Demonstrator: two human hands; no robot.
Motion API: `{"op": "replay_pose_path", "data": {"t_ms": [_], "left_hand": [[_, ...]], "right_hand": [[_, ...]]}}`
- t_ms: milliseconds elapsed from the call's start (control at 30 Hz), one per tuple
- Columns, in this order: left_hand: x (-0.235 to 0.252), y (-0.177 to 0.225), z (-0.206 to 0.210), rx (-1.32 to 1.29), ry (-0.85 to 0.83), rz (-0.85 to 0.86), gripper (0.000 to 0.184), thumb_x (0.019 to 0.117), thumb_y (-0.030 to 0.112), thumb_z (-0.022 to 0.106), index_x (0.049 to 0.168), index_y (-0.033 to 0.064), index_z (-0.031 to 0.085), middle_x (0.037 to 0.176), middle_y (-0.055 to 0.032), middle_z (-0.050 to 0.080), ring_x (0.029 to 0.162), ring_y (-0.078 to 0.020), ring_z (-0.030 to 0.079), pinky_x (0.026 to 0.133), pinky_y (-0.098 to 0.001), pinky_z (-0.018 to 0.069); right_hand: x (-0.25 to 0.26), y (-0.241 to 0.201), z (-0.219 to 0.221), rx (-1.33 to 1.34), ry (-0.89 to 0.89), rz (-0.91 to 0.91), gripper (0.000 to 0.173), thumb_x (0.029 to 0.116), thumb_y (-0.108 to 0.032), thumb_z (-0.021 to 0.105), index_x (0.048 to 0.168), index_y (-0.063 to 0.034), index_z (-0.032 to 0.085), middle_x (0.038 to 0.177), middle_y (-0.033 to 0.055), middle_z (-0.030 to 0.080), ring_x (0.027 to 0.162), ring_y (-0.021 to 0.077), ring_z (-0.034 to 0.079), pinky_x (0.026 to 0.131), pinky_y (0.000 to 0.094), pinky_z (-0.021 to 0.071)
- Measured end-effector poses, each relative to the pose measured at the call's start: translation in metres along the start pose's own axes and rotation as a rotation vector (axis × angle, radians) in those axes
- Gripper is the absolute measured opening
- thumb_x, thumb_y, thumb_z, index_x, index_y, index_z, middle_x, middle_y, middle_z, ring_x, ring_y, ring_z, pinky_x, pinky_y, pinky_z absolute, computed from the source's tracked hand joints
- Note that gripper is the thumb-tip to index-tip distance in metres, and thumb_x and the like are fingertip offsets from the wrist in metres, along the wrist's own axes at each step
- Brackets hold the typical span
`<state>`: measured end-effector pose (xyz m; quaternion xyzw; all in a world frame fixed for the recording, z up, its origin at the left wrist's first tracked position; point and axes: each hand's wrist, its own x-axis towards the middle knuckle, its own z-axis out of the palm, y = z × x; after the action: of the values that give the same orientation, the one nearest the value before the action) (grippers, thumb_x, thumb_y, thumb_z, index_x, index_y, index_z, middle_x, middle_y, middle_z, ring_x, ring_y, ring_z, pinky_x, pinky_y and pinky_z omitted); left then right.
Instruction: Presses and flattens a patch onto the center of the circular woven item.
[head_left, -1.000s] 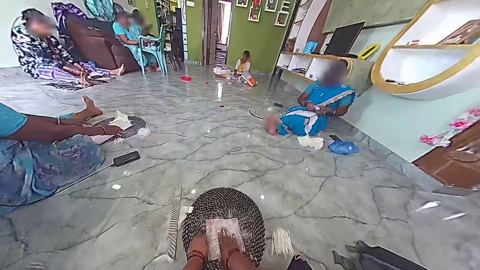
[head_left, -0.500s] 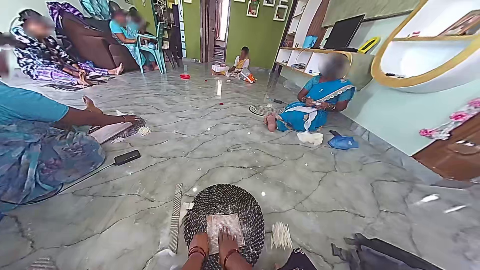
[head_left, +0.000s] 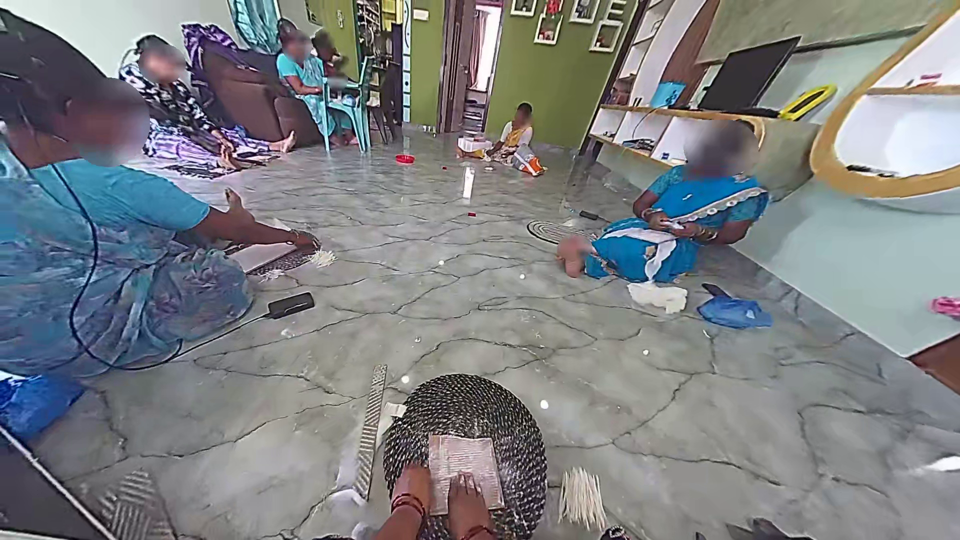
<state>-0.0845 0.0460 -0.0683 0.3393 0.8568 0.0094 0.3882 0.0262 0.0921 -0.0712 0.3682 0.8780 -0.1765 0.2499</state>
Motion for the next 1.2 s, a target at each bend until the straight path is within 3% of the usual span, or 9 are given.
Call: {"op": "replay_pose_path", "data": {"t_ms": [233, 367, 467, 700, 800, 833, 967, 1067, 1200], "left_hand": [[0.006, -0.004, -0.003, -0.063, 0.038, 0.020, 0.037, 0.1041, 0.011, 0.055, 0.139, 0.0013, 0.063, 0.151, -0.0210, 0.055, 0.141, -0.0392, 0.052, 0.114, -0.0570, 0.0452], [0.011, -0.004, 0.002, -0.097, 0.033, -0.004, 0.038, 0.1037, 0.012, 0.056, 0.138, -0.0011, 0.062, 0.152, -0.0231, 0.054, 0.141, -0.0420, 0.051, 0.113, -0.0601, 0.0455], [0.009, -0.004, 0.004, -0.125, 0.037, -0.016, 0.040, 0.1028, 0.015, 0.057, 0.137, -0.0043, 0.062, 0.153, -0.0244, 0.052, 0.141, -0.0425, 0.051, 0.113, -0.0606, 0.0448], [-0.004, 0.002, 0.006, -0.053, -0.013, -0.023, 0.037, 0.1025, 0.013, 0.058, 0.135, -0.0039, 0.064, 0.151, -0.0263, 0.052, 0.140, -0.0431, 0.052, 0.111, -0.0595, 0.0474], [-0.011, 0.001, 0.006, -0.027, -0.019, 0.007, 0.035, 0.1022, 0.014, 0.058, 0.132, -0.0024, 0.066, 0.149, -0.0244, 0.056, 0.139, -0.0427, 0.053, 0.111, -0.0613, 0.0471], [-0.011, 0.001, 0.004, -0.025, -0.020, 0.008, 0.035, 0.1019, 0.014, 0.059, 0.132, -0.0024, 0.066, 0.149, -0.0242, 0.056, 0.139, -0.0420, 0.053, 0.111, -0.0608, 0.0470], [0.002, 0.002, 0.007, -0.057, 0.012, -0.002, 0.036, 0.1007, 0.009, 0.057, 0.134, -0.0019, 0.065, 0.148, -0.0238, 0.057, 0.138, -0.0419, 0.055, 0.110, -0.0601, 0.0482], [0.005, 0.001, 0.004, -0.037, 0.004, -0.008, 0.035, 0.1030, 0.012, 0.056, 0.135, -0.0009, 0.065, 0.149, -0.0232, 0.057, 0.139, -0.0417, 0.054, 0.111, -0.0597, 0.0473], [0.003, 0.000, 0.003, 0.013, -0.007, 0.005, 0.038, 0.1000, 0.014, 0.061, 0.135, 0.0008, 0.065, 0.149, -0.0230, 0.056, 0.139, -0.0420, 0.053, 0.110, -0.0612, 0.0480]], "right_hand": [[0.022, 0.005, -0.023, -0.111, -0.060, -0.097, 0.105, 0.0875, -0.019, 0.080, 0.165, -0.0011, 0.012, 0.173, 0.0225, 0.007, 0.159, 0.0420, 0.011, 0.125, 0.0664, 0.0135], [0.025, 0.015, -0.016, -0.129, -0.073, -0.142, 0.099, 0.0955, -0.032, 0.073, 0.165, -0.0019, 0.010, 0.173, 0.0226, 0.006, 0.159, 0.0419, 0.010, 0.125, 0.0655, 0.0157], [0.038, 0.027, 0.009, -0.144, 0.036, -0.187, 0.091, 0.0971, -0.038, 0.067, 0.165, -0.0024, 0.018, 0.170, 0.0227, 0.022, 0.157, 0.0407, 0.023, 0.124, 0.0628, 0.0226], [-0.008, 0.002, 0.013, 0.019, 0.104, -0.057, 0.049, 0.1094, -0.013, 0.040, 0.154, 0.0083, 0.039, 0.157, 0.0279, 0.044, 0.148, 0.0417, 0.042, 0.122, 0.0540, 0.0330], [0.004, 0.002, 0.022, 0.022, 0.150, -0.052, 0.045, 0.1062, -0.012, 0.043, 0.144, 0.0111, 0.051, 0.148, 0.0292, 0.053, 0.141, 0.0430, 0.050, 0.118, 0.0548, 0.0390], [0.014, 0.005, 0.023, -0.019, 0.159, -0.085, 0.045, 0.1047, -0.012, 0.045, 0.144, 0.0101, 0.051, 0.149, 0.0280, 0.053, 0.142, 0.0423, 0.049, 0.119, 0.0549, 0.0369], [0.030, 0.014, -0.011, -0.231, -0.054, -0.182, 0.084, 0.0988, -0.021, 0.062, 0.165, -0.0029, 0.014, 0.172, 0.0198, 0.015, 0.159, 0.0379, 0.019, 0.125, 0.0638, 0.0174], [0.045, 0.021, 0.003, -0.198, -0.009, -0.191, 0.094, 0.0961, -0.033, 0.068, 0.166, -0.0043, 0.012, 0.172, 0.0192, 0.017, 0.158, 0.0388, 0.020, 0.124, 0.0636, 0.0210], [0.007, 0.010, -0.002, -0.059, -0.008, -0.114, 0.067, 0.1074, -0.018, 0.049, 0.164, 0.0011, 0.018, 0.170, 0.0219, 0.023, 0.157, 0.0377, 0.025, 0.127, 0.0541, 0.0214]]}}
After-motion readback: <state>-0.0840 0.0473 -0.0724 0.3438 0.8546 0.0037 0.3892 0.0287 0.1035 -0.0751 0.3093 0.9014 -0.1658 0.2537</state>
